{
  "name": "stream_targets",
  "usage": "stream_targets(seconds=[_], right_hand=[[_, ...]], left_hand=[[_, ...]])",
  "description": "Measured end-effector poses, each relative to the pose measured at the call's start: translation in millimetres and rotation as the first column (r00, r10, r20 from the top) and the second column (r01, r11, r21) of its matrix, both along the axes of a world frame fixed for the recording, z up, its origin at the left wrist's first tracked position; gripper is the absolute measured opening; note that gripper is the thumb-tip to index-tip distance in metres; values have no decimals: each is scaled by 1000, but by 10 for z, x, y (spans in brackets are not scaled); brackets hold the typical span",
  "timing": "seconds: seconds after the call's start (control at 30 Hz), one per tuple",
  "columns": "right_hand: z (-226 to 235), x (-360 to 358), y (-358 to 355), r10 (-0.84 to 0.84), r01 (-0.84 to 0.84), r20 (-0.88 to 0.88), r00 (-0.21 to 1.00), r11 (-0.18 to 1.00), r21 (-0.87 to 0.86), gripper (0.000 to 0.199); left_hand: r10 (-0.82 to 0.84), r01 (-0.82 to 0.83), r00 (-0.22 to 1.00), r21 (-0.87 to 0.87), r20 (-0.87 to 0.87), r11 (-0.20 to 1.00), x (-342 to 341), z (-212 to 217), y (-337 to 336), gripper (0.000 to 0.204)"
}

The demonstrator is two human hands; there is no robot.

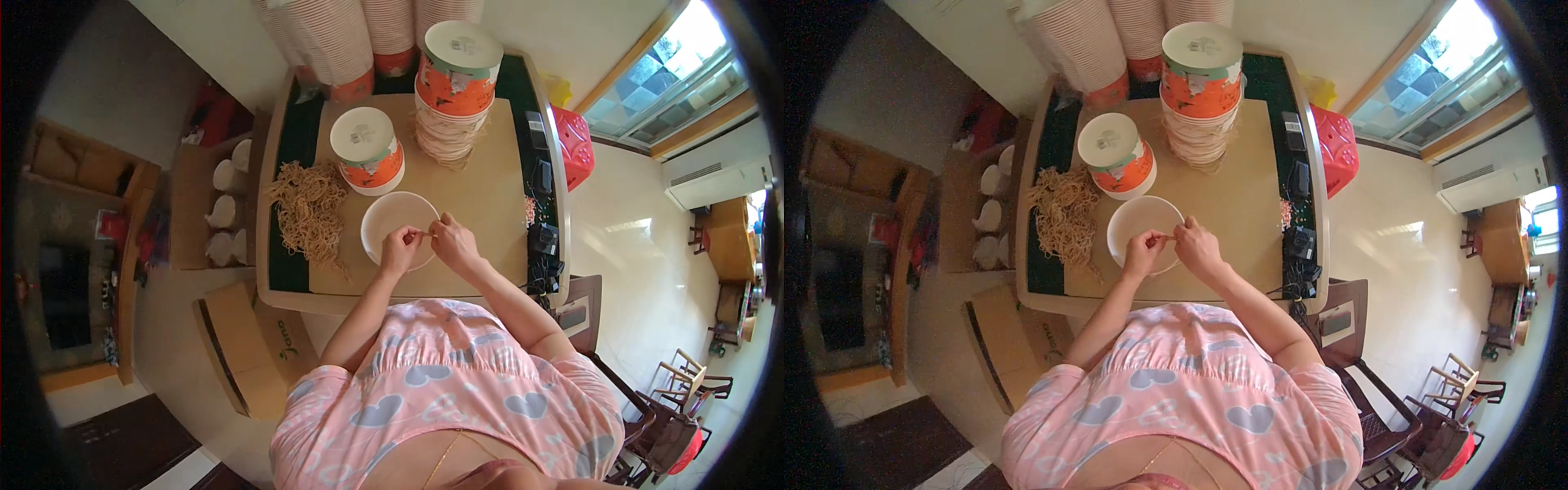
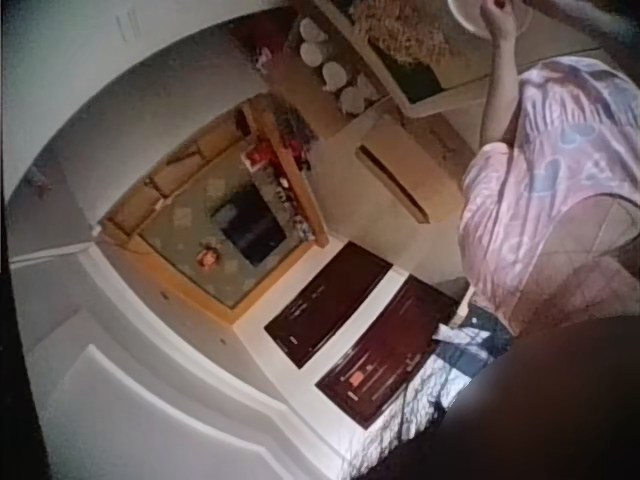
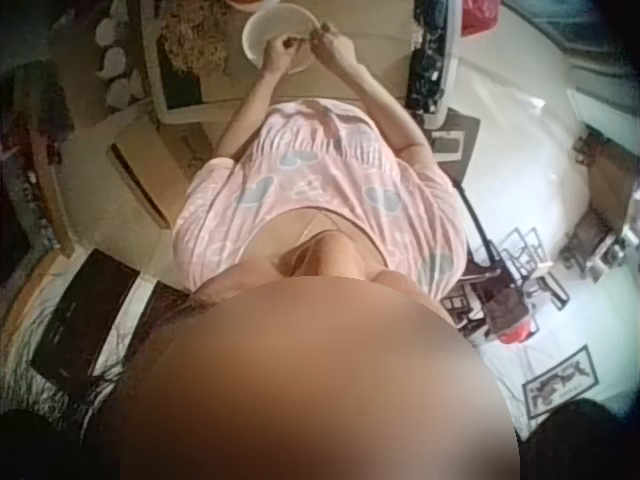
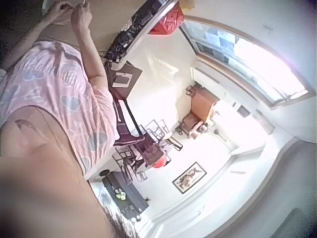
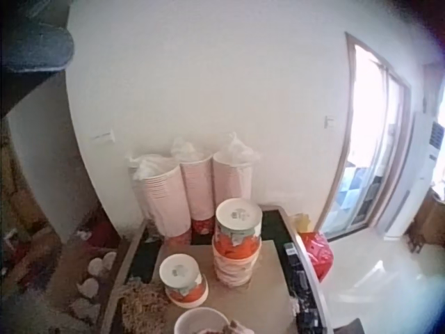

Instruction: Placing shredded decorative paper into small paper bowls for packaging.

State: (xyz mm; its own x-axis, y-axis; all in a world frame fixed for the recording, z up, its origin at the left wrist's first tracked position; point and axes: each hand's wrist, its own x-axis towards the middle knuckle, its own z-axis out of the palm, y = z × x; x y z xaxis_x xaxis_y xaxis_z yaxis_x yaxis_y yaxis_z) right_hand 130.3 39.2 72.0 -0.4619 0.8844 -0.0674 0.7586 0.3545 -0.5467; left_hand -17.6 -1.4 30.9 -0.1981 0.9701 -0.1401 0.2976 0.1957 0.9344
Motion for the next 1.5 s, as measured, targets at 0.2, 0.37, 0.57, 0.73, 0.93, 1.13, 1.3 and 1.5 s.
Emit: stream_targets(seconds=[0.2, 0.37, 0.57, 0.73, 0.93, 1.13, 1.3, 1.5], right_hand=[[-86, 0, 7, -17, 18, -39, 999, 1000, 20, 12], [12, 56, -20, -18, 17, -21, 1000, 999, -35, 18], [78, 233, -80, -54, 65, -105, 993, 992, 109, 18], [91, 256, -151, 5, -1, -152, 988, 1000, 23, 22], [-83, 272, -109, 12, -6, -217, 976, 1000, 30, 11], [-120, 277, -88, 15, -21, -229, 973, 1000, -20, 9], [-111, 280, -80, 8, -10, -310, 951, 1000, -7, 10], [-78, 286, -70, -52, 12, -361, 931, 994, -113, 10]], left_hand=[[9, -10, 999, -8, -51, 1000, 22, 1, 8, 10], [-7, 7, 1000, -29, -4, 1000, 60, -84, -20, 9], [-52, 54, 995, -16, 83, 998, 219, -106, -40, 9], [-20, 15, 991, 33, 135, 999, 234, -237, -67, 10], [-92, 97, 990, -44, 105, 994, 214, -99, -50, 11], [-14, 22, 983, -41, 180, 999, 226, -167, -49, 10], [-32, 43, 989, -72, 145, 997, 218, -158, -29, 12], [-20, 36, 980, -77, 196, 996, 199, -205, -20, 12]])
